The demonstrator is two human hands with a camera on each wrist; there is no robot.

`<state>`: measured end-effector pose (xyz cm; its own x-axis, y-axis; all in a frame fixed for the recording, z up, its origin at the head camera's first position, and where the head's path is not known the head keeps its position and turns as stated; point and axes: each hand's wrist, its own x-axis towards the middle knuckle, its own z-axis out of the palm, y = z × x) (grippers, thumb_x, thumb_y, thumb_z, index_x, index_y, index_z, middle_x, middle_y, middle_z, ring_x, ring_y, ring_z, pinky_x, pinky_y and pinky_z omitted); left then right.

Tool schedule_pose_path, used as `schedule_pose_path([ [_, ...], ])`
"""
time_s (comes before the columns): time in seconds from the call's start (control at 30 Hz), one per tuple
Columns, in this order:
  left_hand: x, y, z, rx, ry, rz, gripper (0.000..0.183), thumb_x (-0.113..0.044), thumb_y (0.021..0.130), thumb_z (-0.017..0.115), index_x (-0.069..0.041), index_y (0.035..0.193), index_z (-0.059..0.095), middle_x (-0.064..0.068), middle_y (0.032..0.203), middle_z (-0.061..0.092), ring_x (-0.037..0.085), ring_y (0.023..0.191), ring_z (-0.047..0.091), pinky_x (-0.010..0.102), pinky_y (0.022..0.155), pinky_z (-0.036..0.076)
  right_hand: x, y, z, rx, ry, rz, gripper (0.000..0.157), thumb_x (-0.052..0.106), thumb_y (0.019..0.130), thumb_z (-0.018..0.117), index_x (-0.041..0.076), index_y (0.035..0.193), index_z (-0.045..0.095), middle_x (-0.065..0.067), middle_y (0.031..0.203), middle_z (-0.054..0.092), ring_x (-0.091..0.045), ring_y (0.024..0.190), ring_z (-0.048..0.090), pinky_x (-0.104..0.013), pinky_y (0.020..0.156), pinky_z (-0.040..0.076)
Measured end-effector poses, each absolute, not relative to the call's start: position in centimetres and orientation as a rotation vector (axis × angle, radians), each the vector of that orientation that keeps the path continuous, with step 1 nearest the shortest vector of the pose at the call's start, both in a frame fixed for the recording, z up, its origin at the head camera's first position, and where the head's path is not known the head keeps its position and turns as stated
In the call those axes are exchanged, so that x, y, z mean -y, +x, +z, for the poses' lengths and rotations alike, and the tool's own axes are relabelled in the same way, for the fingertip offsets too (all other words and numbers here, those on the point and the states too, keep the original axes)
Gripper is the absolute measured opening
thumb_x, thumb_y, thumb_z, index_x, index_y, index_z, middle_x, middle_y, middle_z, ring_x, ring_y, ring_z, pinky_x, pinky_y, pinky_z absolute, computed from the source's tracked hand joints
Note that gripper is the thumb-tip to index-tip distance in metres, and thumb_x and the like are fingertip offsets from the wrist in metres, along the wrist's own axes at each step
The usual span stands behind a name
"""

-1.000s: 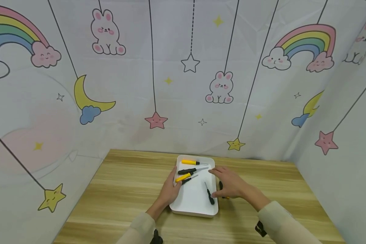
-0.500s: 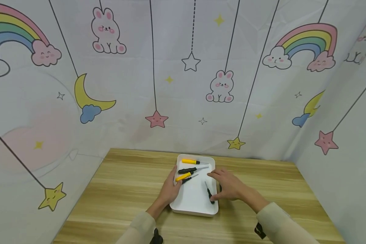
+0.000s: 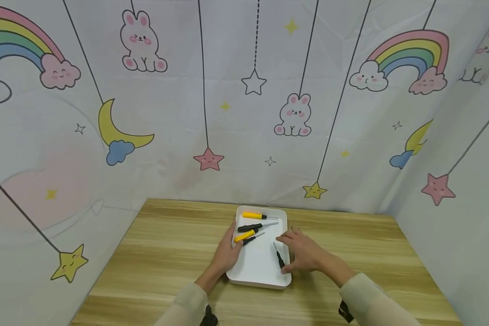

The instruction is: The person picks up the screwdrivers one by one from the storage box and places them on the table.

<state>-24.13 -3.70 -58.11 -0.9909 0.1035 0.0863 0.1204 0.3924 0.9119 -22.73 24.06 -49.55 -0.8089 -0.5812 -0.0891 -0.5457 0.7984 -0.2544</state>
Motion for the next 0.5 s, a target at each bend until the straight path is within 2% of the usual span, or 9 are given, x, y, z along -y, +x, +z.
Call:
schedule_pose_path([
  [0.5,3.70,-24.13,-58.17,2.624,-0.199,-1.693,0.069,-0.012,0.109,0.055,-0.008,0.169,0.023,0.016,0.173,0.025,0.038,0.159,0.024,0.057,0.128,0.022,-23.37,-22.77,-50.42,-2.821,-0.815,-0.255,0.084,0.049,0.077,0.093,0.010,0.145,0.063,-0.009,0.144,0.060,-0.029,0.120,0.052,-0.052,0.099,0.051],
])
